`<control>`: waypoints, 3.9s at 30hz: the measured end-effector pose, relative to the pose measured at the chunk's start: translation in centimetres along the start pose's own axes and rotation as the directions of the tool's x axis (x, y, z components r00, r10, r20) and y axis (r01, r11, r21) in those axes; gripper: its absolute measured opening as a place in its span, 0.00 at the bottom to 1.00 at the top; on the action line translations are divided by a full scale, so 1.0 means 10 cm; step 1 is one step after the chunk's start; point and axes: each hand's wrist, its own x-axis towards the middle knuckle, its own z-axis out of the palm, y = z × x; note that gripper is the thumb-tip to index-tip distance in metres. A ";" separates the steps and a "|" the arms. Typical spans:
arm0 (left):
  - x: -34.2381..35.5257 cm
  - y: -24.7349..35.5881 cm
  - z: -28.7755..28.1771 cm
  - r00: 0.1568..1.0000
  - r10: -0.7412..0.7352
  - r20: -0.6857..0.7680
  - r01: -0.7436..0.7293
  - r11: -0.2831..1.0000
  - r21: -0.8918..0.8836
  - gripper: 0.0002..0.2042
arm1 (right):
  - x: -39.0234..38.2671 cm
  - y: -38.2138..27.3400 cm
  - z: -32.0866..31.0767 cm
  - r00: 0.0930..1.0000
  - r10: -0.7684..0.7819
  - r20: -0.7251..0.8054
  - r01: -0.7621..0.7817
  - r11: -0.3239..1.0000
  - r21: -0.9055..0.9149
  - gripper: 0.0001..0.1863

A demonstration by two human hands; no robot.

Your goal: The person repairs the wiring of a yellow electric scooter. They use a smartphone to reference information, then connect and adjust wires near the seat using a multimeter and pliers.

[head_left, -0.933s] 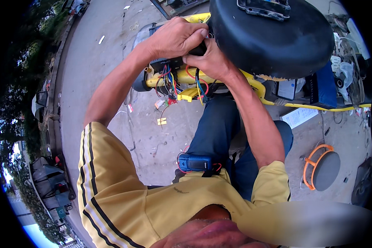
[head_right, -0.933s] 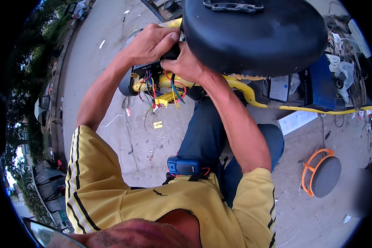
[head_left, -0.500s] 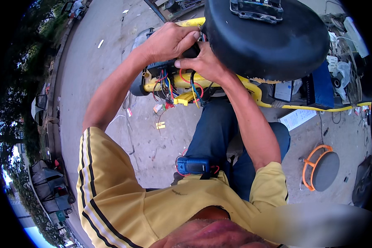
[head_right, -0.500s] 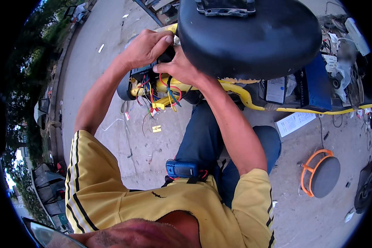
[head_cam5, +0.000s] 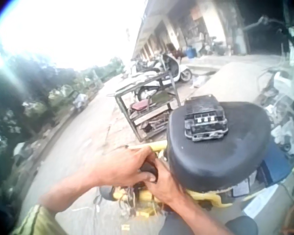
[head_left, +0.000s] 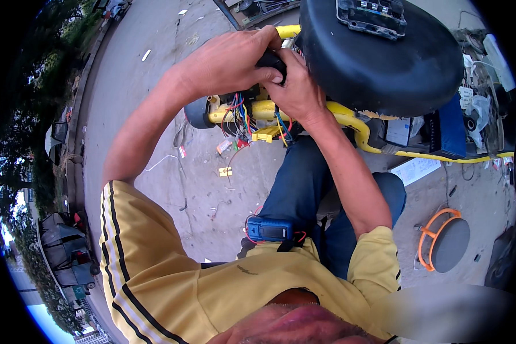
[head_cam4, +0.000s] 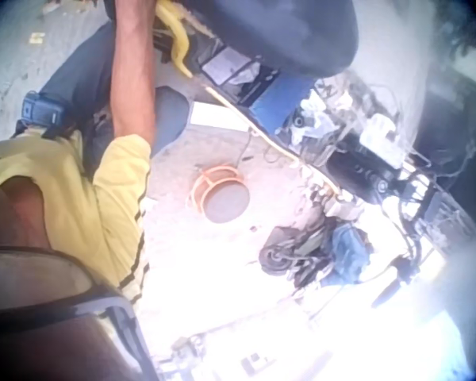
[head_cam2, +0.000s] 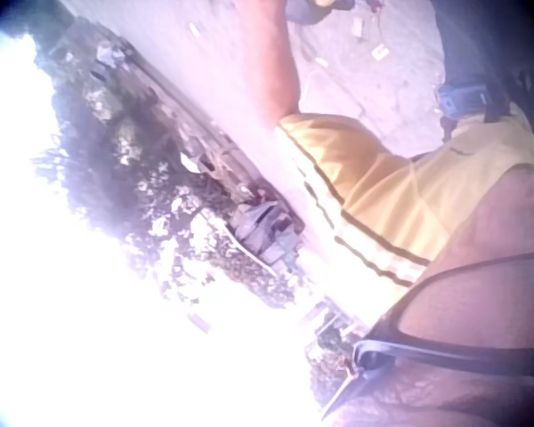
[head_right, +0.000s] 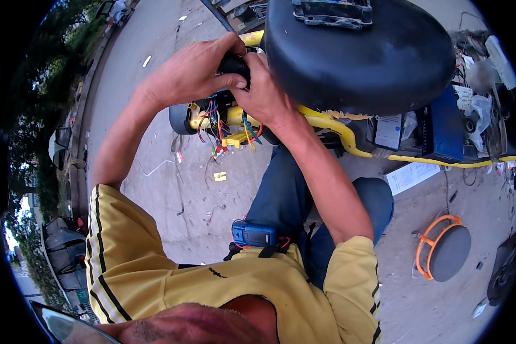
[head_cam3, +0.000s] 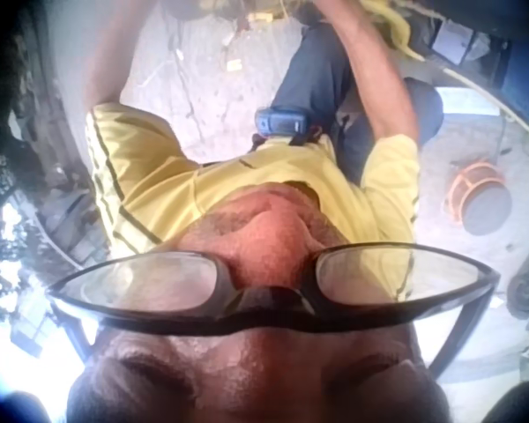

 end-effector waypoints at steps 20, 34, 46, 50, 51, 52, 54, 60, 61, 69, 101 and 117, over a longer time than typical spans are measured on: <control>-0.05 0.23 -0.05 0.988 -0.139 0.069 0.121 0.969 0.217 0.20 | 0.08 0.05 -0.02 0.994 0.097 0.059 -0.095 0.995 -0.028 0.15; -0.16 0.34 0.15 0.963 -0.270 -0.014 0.264 0.924 0.276 0.22 | -0.01 0.26 0.24 0.990 -0.142 -0.016 0.139 0.981 -0.138 0.19; -0.22 0.33 0.11 0.995 -0.103 0.004 0.095 0.924 0.371 0.30 | 0.04 0.16 0.11 0.985 -0.169 0.042 0.160 0.975 0.152 0.18; -0.21 0.21 0.14 0.994 -0.106 0.021 0.091 0.928 0.361 0.28 | 0.06 0.17 0.06 0.974 -0.204 0.097 0.187 0.969 0.159 0.17; -0.19 0.22 0.13 0.992 -0.120 0.048 0.092 0.918 0.385 0.30 | 0.07 0.19 0.08 0.970 -0.223 0.098 0.205 0.964 0.167 0.17; -0.17 0.22 0.12 0.988 -0.132 0.073 0.092 0.908 0.409 0.31 | 0.07 0.21 0.09 0.967 -0.239 0.086 0.223 0.960 0.168 0.17; -0.18 0.19 0.12 0.987 -0.134 0.092 0.100 0.946 0.307 0.30 | 0.04 0.22 0.13 0.962 -0.264 0.069 0.247 0.950 0.189 0.17; -0.18 0.01 0.15 0.996 -0.046 0.077 0.044 0.999 0.031 0.29 | 0.04 0.21 0.15 0.947 -0.320 -0.012 0.316 0.927 0.200 0.16; -0.18 -0.02 0.15 0.997 -0.024 0.068 0.024 1.000 0.003 0.29 | 0.04 0.21 0.14 0.947 -0.322 -0.018 0.319 0.928 0.194 0.16; -0.19 0.03 0.06 0.973 -0.162 0.165 0.127 0.970 0.205 0.31 | 0.03 0.24 0.23 0.952 -0.295 -0.084 0.300 0.952 0.057 0.15; -0.16 0.00 0.29 0.921 -0.376 -0.104 0.386 0.915 0.114 0.28 | 0.05 0.28 0.42 0.954 -0.136 -0.269 0.185 0.968 0.168 0.15; 0.00 -0.19 0.49 0.966 0.175 -0.190 -0.104 0.937 0.335 0.11 | 0.05 0.32 0.35 0.986 -0.168 0.013 0.158 0.952 0.263 0.08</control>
